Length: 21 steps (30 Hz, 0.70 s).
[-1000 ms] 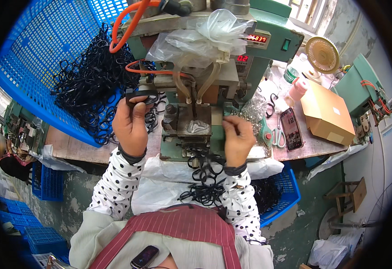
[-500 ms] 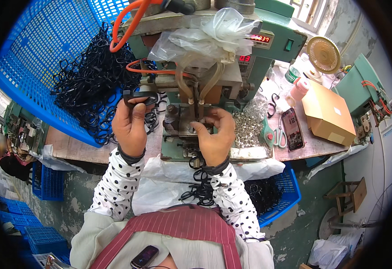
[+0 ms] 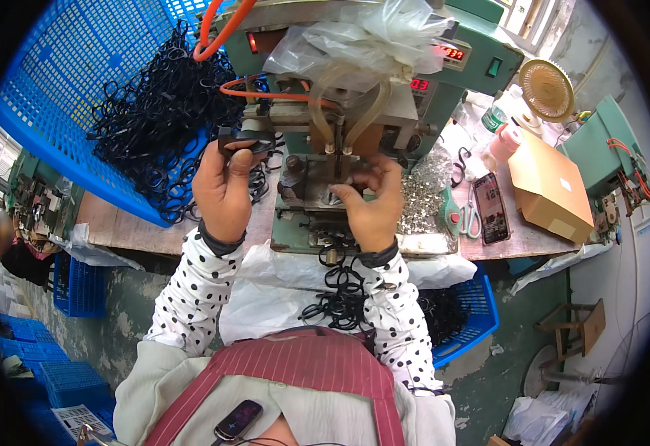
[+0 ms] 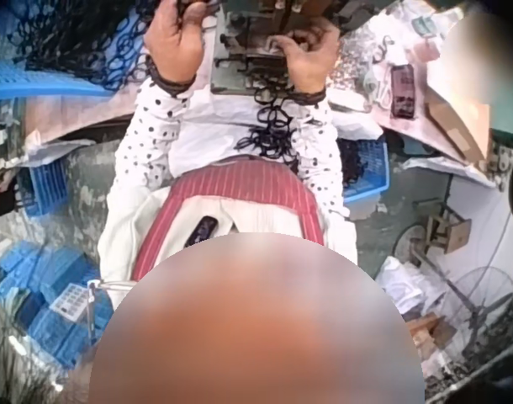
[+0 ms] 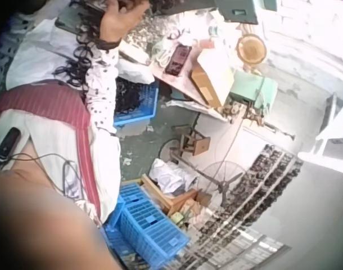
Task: The person repeatedly picks black cable loops from a blue basket, places each loop into a press machine, and adds small metal components from a tray. The person operates the press to attach the components, then removes the finished cable and sets it aside. This cycle continues throughout the clip.
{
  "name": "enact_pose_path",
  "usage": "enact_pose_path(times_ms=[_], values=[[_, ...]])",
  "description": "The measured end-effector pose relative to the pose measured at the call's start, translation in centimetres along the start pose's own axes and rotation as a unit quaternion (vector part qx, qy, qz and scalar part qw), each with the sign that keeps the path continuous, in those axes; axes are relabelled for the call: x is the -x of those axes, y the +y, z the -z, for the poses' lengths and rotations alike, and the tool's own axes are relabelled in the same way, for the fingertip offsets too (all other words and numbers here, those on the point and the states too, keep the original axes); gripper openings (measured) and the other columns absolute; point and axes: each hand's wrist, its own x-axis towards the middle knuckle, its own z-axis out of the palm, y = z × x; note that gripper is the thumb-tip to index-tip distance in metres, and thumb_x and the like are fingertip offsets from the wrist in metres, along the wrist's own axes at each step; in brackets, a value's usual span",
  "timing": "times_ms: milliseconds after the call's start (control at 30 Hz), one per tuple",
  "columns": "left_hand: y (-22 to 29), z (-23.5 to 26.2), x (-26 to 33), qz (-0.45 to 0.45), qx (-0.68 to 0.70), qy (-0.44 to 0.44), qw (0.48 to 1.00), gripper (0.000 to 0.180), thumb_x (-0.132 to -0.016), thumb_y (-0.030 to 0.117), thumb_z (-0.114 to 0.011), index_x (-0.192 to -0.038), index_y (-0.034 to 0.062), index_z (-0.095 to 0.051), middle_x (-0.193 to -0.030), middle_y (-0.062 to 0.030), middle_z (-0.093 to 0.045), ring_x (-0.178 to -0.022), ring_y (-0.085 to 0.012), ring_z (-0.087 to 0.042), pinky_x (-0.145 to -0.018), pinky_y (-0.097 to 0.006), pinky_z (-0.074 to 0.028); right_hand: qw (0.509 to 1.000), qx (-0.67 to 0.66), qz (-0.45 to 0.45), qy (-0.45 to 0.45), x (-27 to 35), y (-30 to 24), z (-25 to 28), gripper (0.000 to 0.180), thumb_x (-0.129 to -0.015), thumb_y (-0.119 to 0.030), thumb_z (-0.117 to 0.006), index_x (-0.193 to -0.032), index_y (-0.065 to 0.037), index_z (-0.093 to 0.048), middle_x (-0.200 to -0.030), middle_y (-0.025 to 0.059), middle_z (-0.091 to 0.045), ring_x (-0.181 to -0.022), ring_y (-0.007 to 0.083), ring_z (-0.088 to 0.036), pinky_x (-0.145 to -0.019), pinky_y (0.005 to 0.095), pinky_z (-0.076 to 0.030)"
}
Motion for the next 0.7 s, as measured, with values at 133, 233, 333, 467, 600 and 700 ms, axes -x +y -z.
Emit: enact_pose_path(times_ms=[133,233,333,467,600,700], values=[[0.1,0.0,-0.1,-0.003,-0.017,-0.003,1.0,0.013,-0.095,0.01,-0.06,-0.103,0.0007,-0.062,-0.087,-0.0099,-0.066,-0.077,-0.0205,-0.063,-0.072,-0.028,-0.048,1.0,-0.003,0.008,0.019,0.5,0.0,-0.7,0.057,-0.071,0.005,-0.076,-0.118,0.004,-0.044,-0.098,0.0131,-0.062,-0.082,0.016,-0.064,-0.074,0.027,-0.051],[-0.1,0.1,-0.2,-0.009,-0.013,-0.003,1.0,0.014,-0.095,0.012,-0.06,-0.103,0.001,-0.062,-0.088,-0.0102,-0.065,-0.077,-0.0215,-0.063,-0.072,-0.028,-0.048,0.999,-0.025,0.0,0.046,0.7,0.2,-1.2,0.057,-0.071,0.005,-0.075,-0.119,0.004,-0.044,-0.103,0.014,-0.06,-0.083,0.0164,-0.064,-0.075,0.0273,-0.051],[0.1,0.1,-0.1,-0.017,-0.036,-0.009,0.999,0.013,-0.093,0.01,-0.061,-0.103,0.0012,-0.063,-0.089,-0.0107,-0.065,-0.077,-0.0243,-0.063,-0.07,-0.03,-0.048,0.997,-0.039,0.0,0.064,0.7,1.1,-1.3,0.058,-0.071,0.006,-0.075,-0.119,0.005,-0.043,-0.104,0.0144,-0.06,-0.084,0.0163,-0.064,-0.075,0.0269,-0.051],[1.6,0.0,1.0,-0.21,-0.056,-0.143,0.966,0.036,-0.068,-0.005,-0.062,-0.102,0.0044,-0.065,-0.092,-0.01,-0.064,-0.076,-0.0272,-0.06,-0.073,-0.04,-0.048,0.998,-0.029,0.006,0.055,0.9,1.2,-0.9,0.058,-0.07,0.005,-0.076,-0.119,0.004,-0.046,-0.1,0.0127,-0.061,-0.084,0.0163,-0.064,-0.074,0.0279,-0.051],[-0.3,-2.7,5.7,-0.316,0.016,-0.258,0.913,0.04,-0.079,0.001,-0.061,-0.119,0.0015,-0.06,-0.115,-0.0131,-0.065,-0.101,-0.0293,-0.064,-0.092,-0.044,-0.051,0.982,0.151,0.098,0.06,-0.8,2.1,2.6,0.047,-0.071,0.0,-0.077,-0.113,0.001,-0.056,-0.094,0.0096,-0.065,-0.081,0.0196,-0.065,-0.073,0.0325,-0.052],[-1.0,-3.6,5.9,-0.318,0.004,-0.297,0.9,0.039,-0.081,0.001,-0.063,-0.12,0.0028,-0.06,-0.121,-0.0143,-0.063,-0.105,-0.0284,-0.063,-0.092,-0.044,-0.052,0.912,0.374,0.065,0.154,-1.8,6.2,10.1,0.031,-0.075,-0.009,-0.075,-0.104,-0.005,-0.064,-0.091,0.0092,-0.07,-0.077,0.0238,-0.067,-0.071,0.0349,-0.052]])
